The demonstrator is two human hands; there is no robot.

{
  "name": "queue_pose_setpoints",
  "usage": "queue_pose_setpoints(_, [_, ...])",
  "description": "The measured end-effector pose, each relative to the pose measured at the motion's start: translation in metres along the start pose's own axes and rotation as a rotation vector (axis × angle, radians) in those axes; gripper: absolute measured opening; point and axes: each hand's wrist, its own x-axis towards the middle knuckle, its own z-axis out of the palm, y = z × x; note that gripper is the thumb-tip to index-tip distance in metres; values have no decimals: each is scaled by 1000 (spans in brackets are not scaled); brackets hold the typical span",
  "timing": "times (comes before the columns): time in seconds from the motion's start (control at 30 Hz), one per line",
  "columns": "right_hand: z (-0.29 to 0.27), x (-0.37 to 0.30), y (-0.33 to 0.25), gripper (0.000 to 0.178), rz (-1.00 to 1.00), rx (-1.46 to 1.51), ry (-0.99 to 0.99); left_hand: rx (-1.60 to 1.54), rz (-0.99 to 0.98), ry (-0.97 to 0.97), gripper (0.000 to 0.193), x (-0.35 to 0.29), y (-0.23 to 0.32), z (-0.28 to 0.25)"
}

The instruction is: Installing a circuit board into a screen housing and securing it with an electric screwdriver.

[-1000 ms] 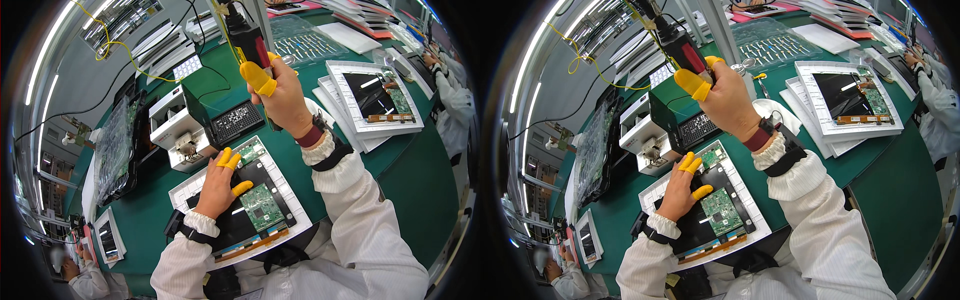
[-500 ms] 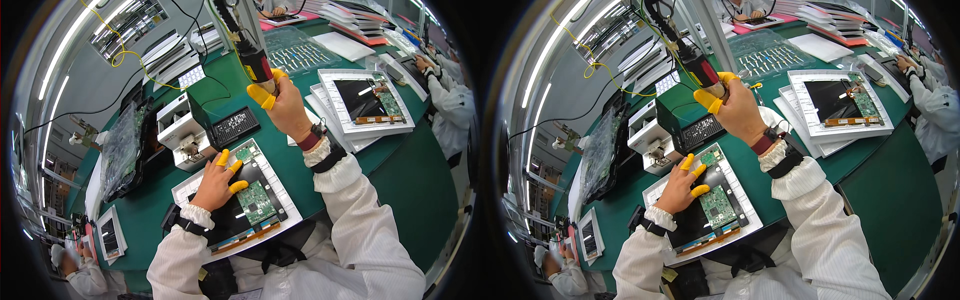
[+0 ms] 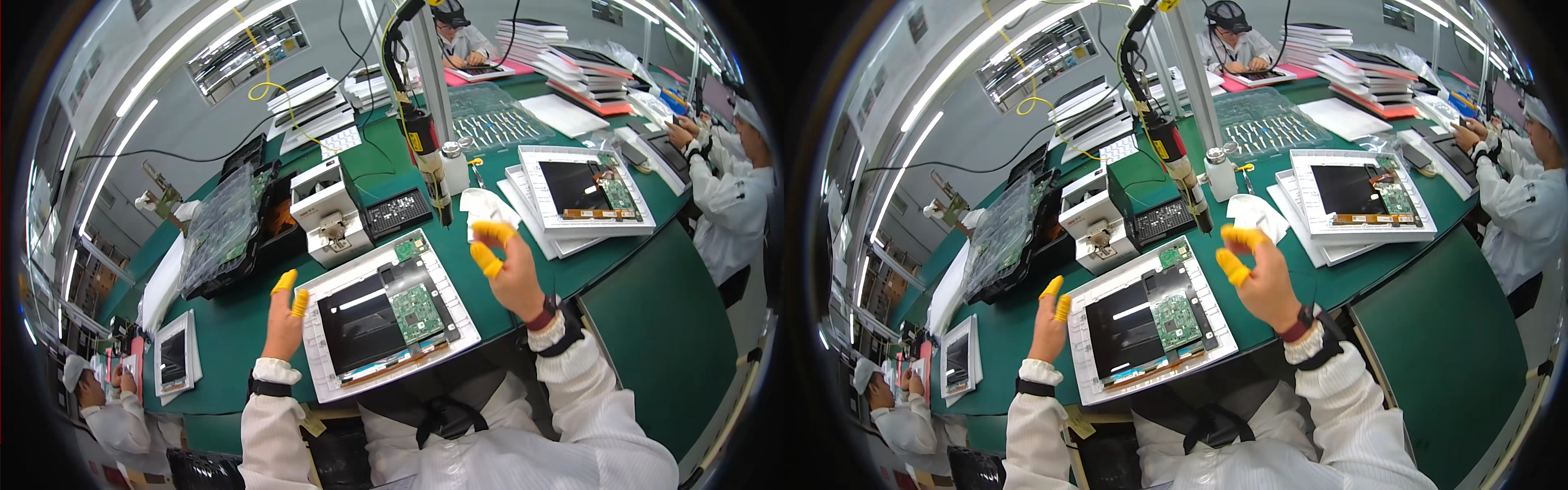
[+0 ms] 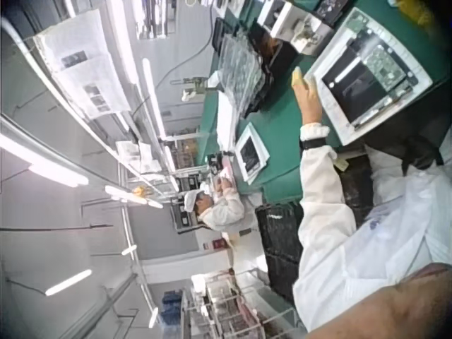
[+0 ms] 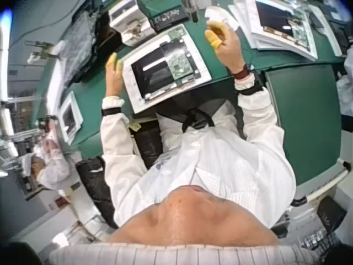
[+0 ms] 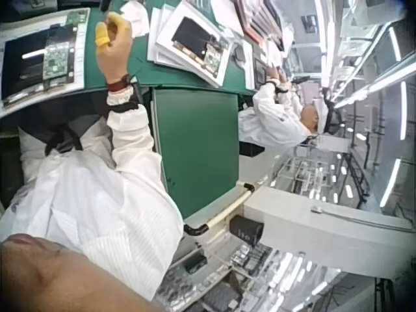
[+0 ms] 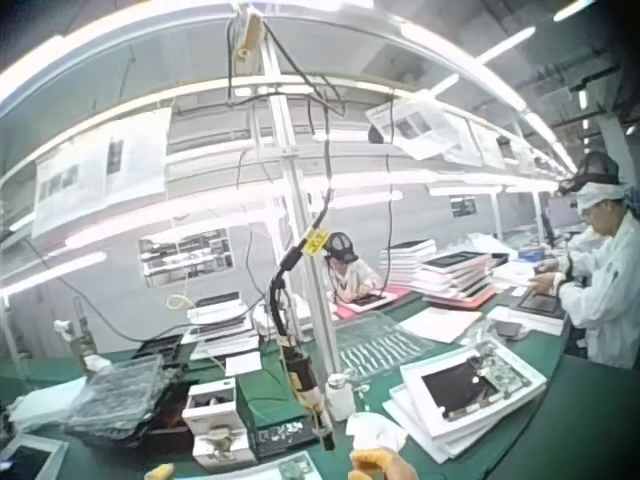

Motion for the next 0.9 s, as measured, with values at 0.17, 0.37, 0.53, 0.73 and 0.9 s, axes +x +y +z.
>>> queue_pose_setpoints(0.17, [-6,-55,15,20,337,195,-170,-531,-587,184,38,-34,-70,-4])
queue_pose_setpoints(0.37, [1,-67,24,22,262,40,-254,-956,-601,437,32,-60,-97,9])
queue_pose_setpoints(0.53, [-7,-72,30,24,310,28,-275,-539,-492,431,31,-60,-74,24])
queue_pose_setpoints(0.73, [-15,-61,-15,19,146,13,-186,-313,-483,442,32,-66,-92,21])
queue_pose_setpoints(0.9, [-129,-22,-166,35,-481,78,-113,-155,-428,423,31,-40,-97,16])
